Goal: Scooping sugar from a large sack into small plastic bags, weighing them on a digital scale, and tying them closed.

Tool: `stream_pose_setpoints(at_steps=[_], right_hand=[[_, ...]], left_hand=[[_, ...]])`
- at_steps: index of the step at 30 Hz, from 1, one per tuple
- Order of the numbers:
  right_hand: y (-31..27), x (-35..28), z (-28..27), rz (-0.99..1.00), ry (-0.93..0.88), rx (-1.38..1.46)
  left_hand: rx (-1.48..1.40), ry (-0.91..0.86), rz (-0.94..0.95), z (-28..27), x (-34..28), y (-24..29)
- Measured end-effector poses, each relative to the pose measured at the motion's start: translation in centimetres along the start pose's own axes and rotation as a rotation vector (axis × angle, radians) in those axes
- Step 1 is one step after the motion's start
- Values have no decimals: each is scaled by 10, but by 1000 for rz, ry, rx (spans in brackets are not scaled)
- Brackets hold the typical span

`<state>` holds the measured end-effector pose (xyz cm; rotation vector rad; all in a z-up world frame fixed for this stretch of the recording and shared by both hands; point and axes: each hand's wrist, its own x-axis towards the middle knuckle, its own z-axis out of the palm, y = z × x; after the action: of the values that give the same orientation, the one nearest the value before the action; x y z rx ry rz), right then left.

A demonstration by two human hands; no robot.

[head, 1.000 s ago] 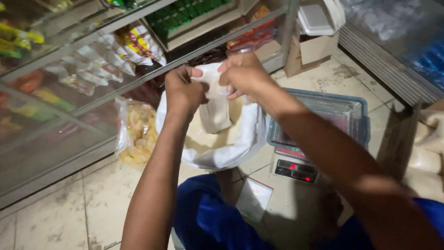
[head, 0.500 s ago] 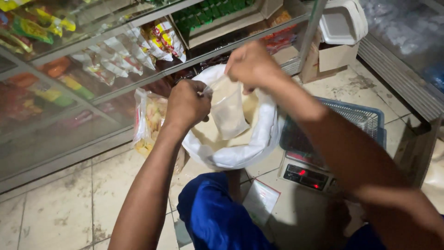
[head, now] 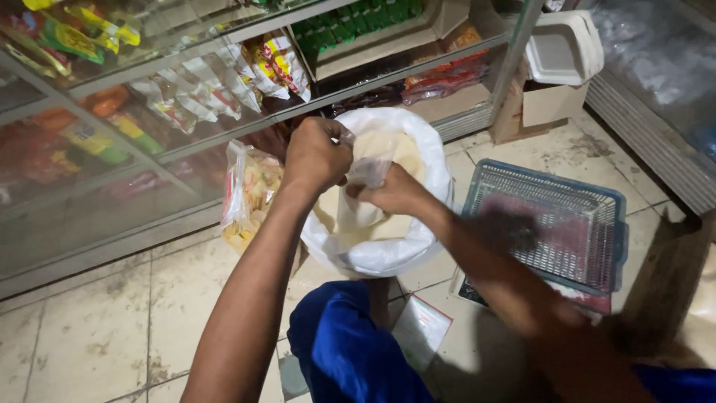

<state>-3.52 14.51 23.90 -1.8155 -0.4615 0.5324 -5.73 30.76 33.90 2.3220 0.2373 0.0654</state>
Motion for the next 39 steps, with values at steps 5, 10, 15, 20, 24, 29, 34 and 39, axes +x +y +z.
stream_pose_setpoints(at_steps=[5,10,15,20,24,29,34,39], right_hand=[[-16,13,4,-88,250,-211],[-49,3,5,10,246,-321],[-29,8,-6,35,164,-596],[-33,-10,-18,-252,53,-583],[-29,-26,-37,-264,30,-369],[-33,-37,-51,-296,-28,-245],[-46,-52,-64,-301,-33,-144],[7,-46,-75,-228,-17,17]], left_hand=[[-142,103,155,-9,14,-4],[-537,226,324,-5,-17,-37],[-425,-324,-16,59,-35,-65],[-249,-294,29,90,-31,-83],[-340,-269,106,103,-40,-56],[-506,-200,259,110,-47,-36],[-534,-239,261,109,-50,-25],[-543,-280,222,134,-54,-45]])
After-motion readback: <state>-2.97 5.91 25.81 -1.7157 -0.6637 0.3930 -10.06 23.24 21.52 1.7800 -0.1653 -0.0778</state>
